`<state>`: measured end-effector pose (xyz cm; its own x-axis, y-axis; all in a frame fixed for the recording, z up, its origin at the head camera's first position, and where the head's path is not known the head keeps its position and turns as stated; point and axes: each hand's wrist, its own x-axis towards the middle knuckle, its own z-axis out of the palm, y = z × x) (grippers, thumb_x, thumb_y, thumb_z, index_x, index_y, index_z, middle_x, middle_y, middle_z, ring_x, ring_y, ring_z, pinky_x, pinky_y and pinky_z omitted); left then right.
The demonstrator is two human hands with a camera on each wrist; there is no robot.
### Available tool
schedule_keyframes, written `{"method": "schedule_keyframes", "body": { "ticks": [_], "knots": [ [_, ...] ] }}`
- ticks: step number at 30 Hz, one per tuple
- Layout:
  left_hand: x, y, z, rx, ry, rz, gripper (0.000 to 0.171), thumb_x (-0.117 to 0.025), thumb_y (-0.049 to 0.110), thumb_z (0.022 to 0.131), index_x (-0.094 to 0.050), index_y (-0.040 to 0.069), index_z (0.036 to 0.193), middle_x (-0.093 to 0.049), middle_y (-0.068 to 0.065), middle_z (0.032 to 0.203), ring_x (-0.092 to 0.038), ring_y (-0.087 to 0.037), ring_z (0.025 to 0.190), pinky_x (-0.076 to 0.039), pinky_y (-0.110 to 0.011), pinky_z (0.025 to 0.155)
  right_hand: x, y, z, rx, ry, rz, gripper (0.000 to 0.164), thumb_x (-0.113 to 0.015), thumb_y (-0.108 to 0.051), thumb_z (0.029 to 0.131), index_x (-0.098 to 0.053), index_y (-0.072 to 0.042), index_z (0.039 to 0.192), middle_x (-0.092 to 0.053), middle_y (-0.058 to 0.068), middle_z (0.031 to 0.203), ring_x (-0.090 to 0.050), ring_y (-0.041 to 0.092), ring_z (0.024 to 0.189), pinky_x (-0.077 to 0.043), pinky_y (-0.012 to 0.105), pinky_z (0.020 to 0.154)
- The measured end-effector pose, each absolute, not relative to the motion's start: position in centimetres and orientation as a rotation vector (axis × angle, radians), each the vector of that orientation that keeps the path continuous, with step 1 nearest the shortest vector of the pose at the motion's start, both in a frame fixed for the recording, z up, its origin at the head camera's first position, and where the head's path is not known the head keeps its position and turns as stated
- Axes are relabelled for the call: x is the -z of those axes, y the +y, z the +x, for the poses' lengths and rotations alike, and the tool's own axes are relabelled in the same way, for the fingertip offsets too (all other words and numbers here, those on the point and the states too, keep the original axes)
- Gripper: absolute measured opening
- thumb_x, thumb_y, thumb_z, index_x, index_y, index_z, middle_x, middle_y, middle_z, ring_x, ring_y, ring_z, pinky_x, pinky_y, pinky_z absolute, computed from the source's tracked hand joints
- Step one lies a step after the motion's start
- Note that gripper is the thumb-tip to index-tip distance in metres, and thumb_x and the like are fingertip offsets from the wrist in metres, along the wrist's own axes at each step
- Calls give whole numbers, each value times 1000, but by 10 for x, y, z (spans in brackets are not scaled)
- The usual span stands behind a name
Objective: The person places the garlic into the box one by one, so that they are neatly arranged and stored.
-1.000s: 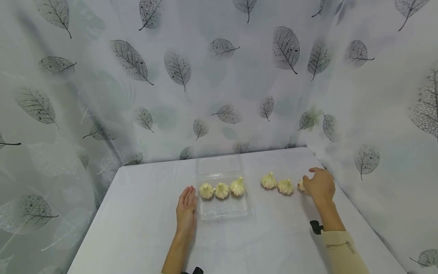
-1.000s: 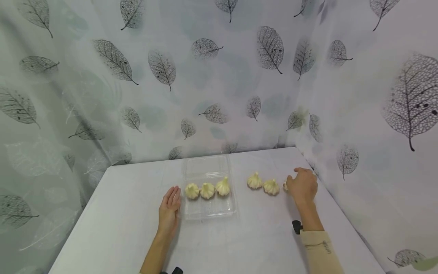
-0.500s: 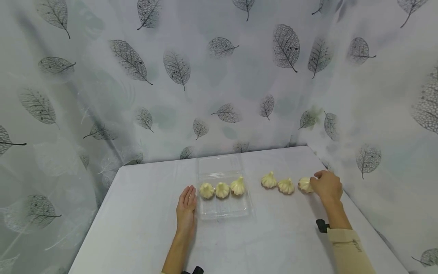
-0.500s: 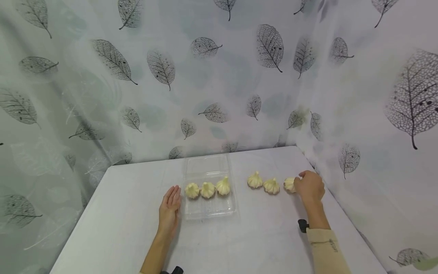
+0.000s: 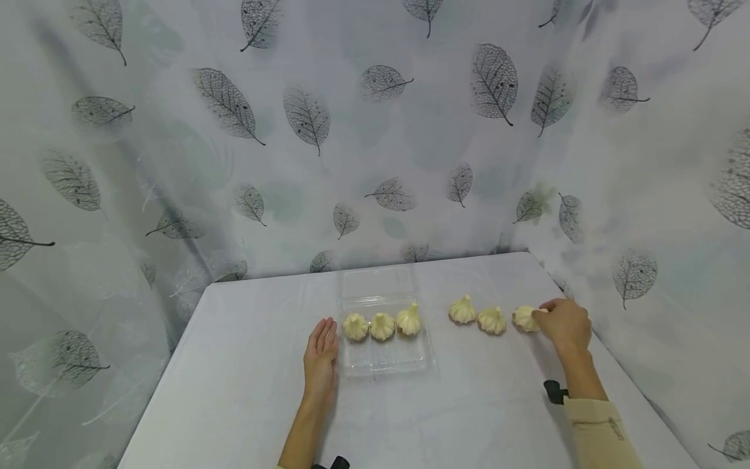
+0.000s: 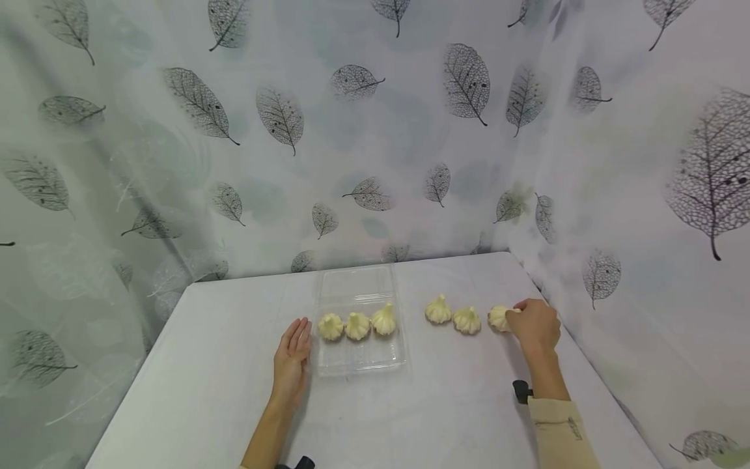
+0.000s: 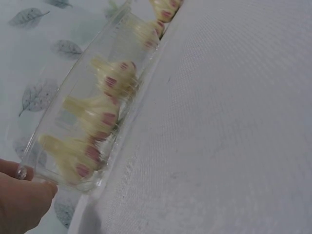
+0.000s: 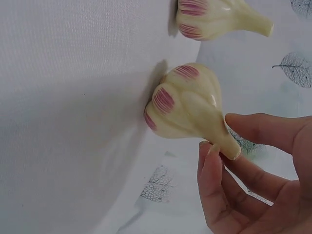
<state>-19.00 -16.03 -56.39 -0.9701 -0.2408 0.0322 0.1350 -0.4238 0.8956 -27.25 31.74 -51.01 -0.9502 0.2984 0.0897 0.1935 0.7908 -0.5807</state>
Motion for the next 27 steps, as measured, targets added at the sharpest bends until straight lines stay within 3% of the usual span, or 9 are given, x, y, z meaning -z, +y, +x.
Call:
{"method": "schedule_keyframes", "body": {
  "ticks": [3,11,27],
  "knots": [
    [564,-161,-190,2471,-1554,138,65,-33,-17,101,-22,1,162,-27,-13,169,-27,-24,157,-29,-33,126,511,317,-272,-896,-2783,-393,35,-67,-22,93,-75,8,108,-74,27,100,-68,40,77,-50,38,51],
    [564,-161,-191,2470,-1554,151,64,-34,-17,101,-22,0,162,-27,-14,169,-27,-24,157,-29,-32,125,507,310,-270,-903,-2695,-400,32,-70,-19,94,-74,10,107,-73,29,99,-66,49,87,-52,59,69],
    [563,-160,-192,2467,-1546,163,62,-35,-16,103,-21,-3,162,-25,-18,169,-24,-29,158,-28,-35,126,467,289,-253,-924,-2513,-306,31,-72,-19,96,-74,8,111,-73,29,101,-66,47,91,-47,66,84]
  ]
}}
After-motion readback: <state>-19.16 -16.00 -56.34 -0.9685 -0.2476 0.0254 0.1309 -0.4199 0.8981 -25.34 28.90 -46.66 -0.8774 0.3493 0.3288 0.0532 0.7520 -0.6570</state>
